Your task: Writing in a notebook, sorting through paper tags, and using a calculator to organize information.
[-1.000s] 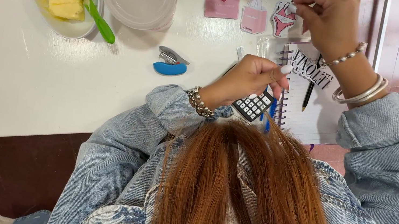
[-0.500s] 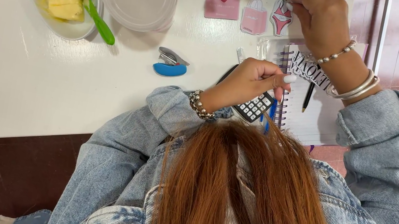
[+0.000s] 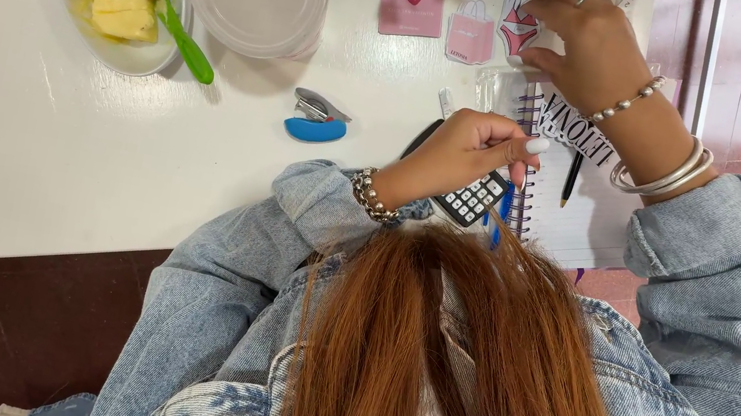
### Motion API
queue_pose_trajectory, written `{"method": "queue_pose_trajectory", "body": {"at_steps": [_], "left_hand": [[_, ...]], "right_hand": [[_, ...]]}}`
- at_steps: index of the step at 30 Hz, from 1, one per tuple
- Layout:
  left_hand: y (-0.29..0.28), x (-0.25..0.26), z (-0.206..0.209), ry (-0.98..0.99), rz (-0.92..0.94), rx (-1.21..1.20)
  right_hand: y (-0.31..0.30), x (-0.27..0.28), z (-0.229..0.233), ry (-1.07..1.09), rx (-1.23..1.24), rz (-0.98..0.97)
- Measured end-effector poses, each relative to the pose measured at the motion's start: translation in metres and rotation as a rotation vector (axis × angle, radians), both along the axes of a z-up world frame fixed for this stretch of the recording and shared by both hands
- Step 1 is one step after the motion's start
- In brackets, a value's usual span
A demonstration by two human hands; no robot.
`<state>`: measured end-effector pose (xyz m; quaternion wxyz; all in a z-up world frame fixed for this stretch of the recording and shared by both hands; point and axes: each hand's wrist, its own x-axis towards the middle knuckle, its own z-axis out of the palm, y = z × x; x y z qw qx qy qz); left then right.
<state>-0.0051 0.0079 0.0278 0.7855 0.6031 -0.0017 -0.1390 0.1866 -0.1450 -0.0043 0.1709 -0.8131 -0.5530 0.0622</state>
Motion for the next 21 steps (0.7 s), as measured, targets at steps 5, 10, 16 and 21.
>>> {"method": "queue_pose_trajectory", "body": {"at_steps": [5,10,16,21], "left_hand": [[0.000,-0.001,0.002,0.000,0.005,0.005],[0.005,-0.002,0.010,-0.026,0.004,0.022],[0.003,0.000,-0.004,-0.046,0.017,0.057],[0.001,0.001,-0.004,-0.063,0.017,0.062]], "right_hand": [[0.001,-0.002,0.006,-0.007,-0.006,0.005],[-0.009,-0.018,0.053,-0.054,0.032,-0.022],[-0.058,-0.050,0.079,0.135,-0.231,-0.157],[-0.077,-0.074,0.051,0.148,-0.265,-0.236]]}}
